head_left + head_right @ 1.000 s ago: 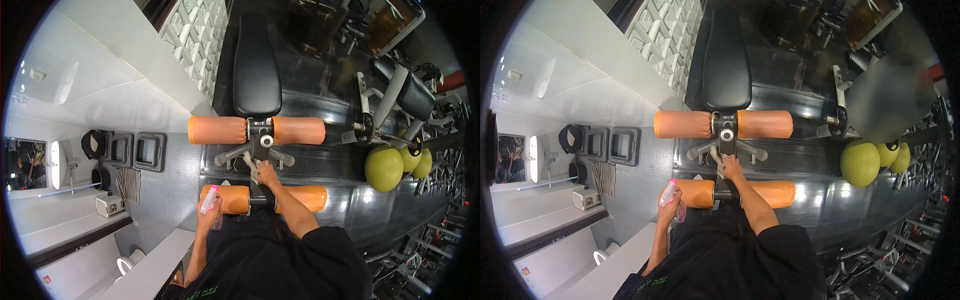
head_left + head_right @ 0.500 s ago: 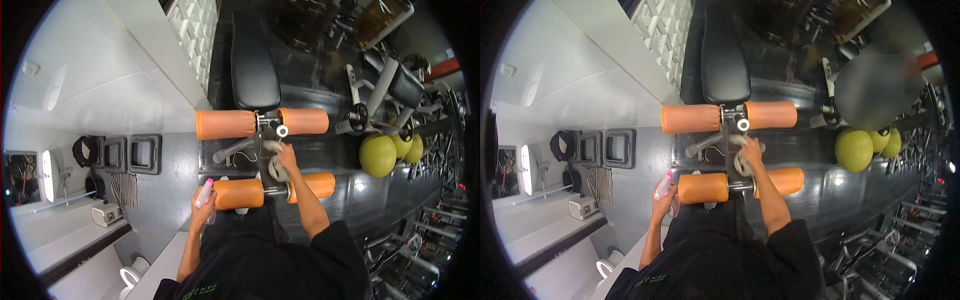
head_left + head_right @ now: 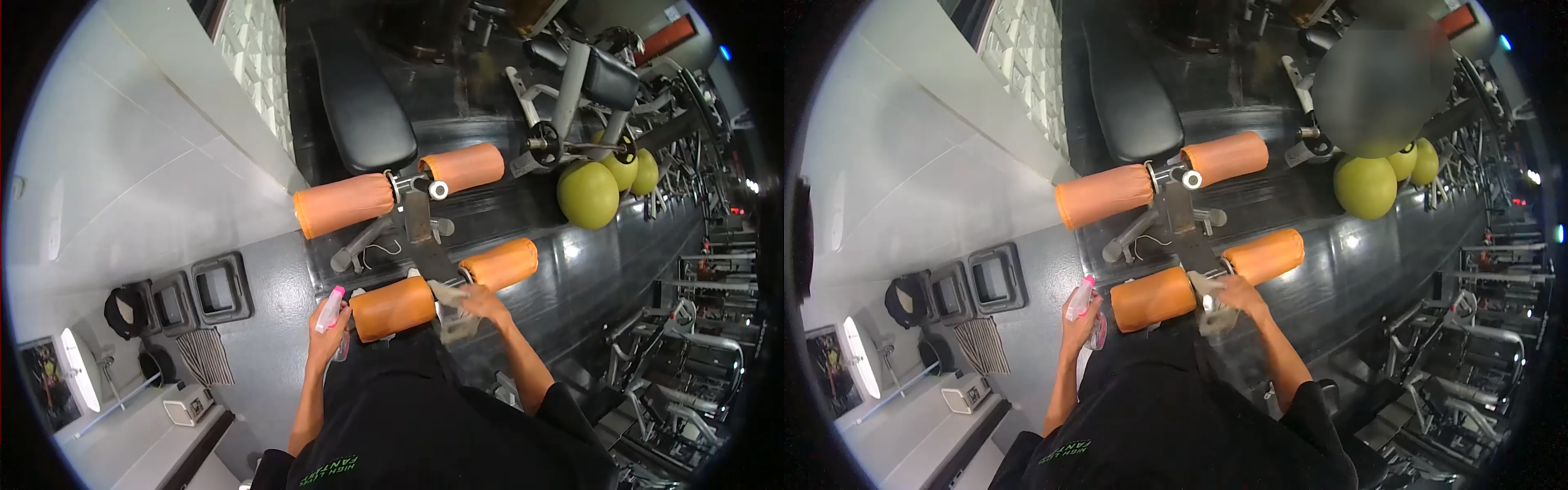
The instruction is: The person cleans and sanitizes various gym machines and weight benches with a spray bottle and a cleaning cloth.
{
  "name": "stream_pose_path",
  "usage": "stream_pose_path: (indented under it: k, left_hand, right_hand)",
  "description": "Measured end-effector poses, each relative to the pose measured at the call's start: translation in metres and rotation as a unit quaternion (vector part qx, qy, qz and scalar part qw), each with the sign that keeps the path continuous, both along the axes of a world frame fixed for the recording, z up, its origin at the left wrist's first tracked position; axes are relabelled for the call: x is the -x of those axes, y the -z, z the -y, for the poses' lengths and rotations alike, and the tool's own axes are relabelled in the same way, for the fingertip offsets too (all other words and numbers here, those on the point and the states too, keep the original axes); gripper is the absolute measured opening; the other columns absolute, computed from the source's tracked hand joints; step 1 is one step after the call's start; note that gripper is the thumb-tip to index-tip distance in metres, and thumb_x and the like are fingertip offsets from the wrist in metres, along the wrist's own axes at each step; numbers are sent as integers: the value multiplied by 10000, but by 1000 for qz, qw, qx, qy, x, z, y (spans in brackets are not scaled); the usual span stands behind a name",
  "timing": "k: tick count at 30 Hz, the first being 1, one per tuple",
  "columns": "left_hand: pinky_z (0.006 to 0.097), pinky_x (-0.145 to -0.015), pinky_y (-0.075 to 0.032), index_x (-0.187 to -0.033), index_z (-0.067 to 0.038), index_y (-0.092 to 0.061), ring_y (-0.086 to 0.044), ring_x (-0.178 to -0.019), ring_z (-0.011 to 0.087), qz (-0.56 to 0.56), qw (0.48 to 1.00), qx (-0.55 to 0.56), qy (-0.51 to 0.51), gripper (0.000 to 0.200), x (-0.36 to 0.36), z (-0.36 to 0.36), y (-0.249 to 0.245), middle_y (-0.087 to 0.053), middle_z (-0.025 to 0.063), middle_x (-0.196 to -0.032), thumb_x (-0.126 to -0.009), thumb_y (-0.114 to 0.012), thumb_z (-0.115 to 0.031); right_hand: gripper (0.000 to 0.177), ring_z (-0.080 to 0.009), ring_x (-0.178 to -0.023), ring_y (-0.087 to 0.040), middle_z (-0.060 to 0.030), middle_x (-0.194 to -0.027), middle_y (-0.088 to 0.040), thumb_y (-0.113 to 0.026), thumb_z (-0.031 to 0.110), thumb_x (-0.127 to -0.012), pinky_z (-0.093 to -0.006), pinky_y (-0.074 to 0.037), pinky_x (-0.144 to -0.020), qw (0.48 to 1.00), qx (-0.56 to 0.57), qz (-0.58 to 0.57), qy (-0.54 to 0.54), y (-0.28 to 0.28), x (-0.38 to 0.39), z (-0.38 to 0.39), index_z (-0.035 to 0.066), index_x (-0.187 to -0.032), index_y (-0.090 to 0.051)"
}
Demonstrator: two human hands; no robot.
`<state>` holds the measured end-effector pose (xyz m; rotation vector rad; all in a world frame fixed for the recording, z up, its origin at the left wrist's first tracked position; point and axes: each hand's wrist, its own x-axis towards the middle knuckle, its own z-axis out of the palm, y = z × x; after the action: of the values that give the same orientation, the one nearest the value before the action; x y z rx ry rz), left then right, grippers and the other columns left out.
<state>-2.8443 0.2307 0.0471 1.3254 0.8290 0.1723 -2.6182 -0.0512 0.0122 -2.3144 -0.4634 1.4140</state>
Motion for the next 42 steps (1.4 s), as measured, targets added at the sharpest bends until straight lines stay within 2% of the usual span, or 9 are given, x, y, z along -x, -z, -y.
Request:
stream_pose_path:
  k: [4, 8, 12, 20, 24, 28, 33, 36, 42]
  left_hand:
    - [213, -513, -429, -931, -34, -593, -523, -568, 55, 3, 999, -22, 31, 112, -3, -7, 4, -563, 1, -701, -862, -645, -105]
    - [213, -514, -429, -935, -32, -596, -521, -570, 55, -1, 996, -56, 63, 127, 1, -9, 1, -566, 0, -705, -858, -654, -116]
    - [221, -507, -432, -934, -26, -596, -523, -560, 59, -16, 995, -76, 59, 148, 10, -7, -2, -570, 1, -711, -853, -660, -133]
    - [226, -508, -446, -948, -11, -596, -535, -566, 71, -17, 996, -82, 31, 163, 24, 11, 8, -573, 14, -720, -853, -652, -132]
    - [226, -519, -450, -966, -8, -599, -546, -614, 69, -27, 993, -89, 76, 172, 22, 25, 5, -583, 19, -749, -852, -655, -122]
    - [225, -524, -452, -971, -8, -600, -549, -639, 66, -1, 990, -86, 110, 168, 31, 31, 1, -584, 17, -761, -852, -656, -114]
    - [222, -524, -453, -981, -22, -601, -543, -597, 66, -8, 991, -69, 110, 164, 44, 20, 1, -582, 12, -766, -847, -655, -99]
    - [221, -520, -442, -975, -23, -600, -542, -590, 63, 9, 990, -57, 130, 162, 45, 6, 3, -583, 9, -757, -843, -657, -98]
    - [297, -694, -485, -1022, -19, -612, -624, -764, 192, 14, 933, -199, 298, 238, 31, -21, 16, -637, 94, -867, -818, -677, -122]
  right_hand:
    - [315, -370, -988, -563, -203, -1020, -571, -598, 136, -790, -412, -482, -823, 925, -65, 364, 83, 20, -14, -17, 20, -1083, -595]
    - [318, -393, -1001, -543, -199, -1144, -496, -597, 15, -753, -427, -466, -855, 896, -149, 394, 142, 55, 0, -43, 43, -1070, -594]
    - [388, -398, -1175, -433, -206, -1220, -448, -613, -22, -701, -446, -410, -971, 891, -128, 436, 3, 64, 53, -18, 89, -1072, -604]
    - [309, -359, -970, -600, -200, -977, -626, -520, 67, -817, -404, -464, -861, 926, -54, 244, 282, 128, 170, 96, 15, -1114, -587]
    - [316, -229, -976, -596, -132, -1063, -627, -465, 103, -901, -345, -465, -864, 819, -135, 211, 516, 128, 162, 101, 0, -1191, -535]
    - [358, -212, -1030, -594, -116, -1142, -574, -436, 103, -941, -347, -487, -893, 632, -344, -53, 692, 87, 121, 51, 12, -1287, -421]
    - [370, -207, -1055, -594, -106, -1167, -591, -529, 72, -897, -330, -482, -906, 706, -405, -185, 551, 7, 109, -1, -1, -1255, -475]
    - [373, -150, -1010, -576, -86, -1165, -597, -569, 85, -897, -288, -458, -870, 805, -364, -91, 459, -9, 120, -16, -4, -1254, -508]
    - [366, -143, -1071, -541, -64, -1202, -579, -535, 82, -923, -274, -419, -925, 804, -334, 50, 489, -4, 129, -34, 17, -1281, -494]
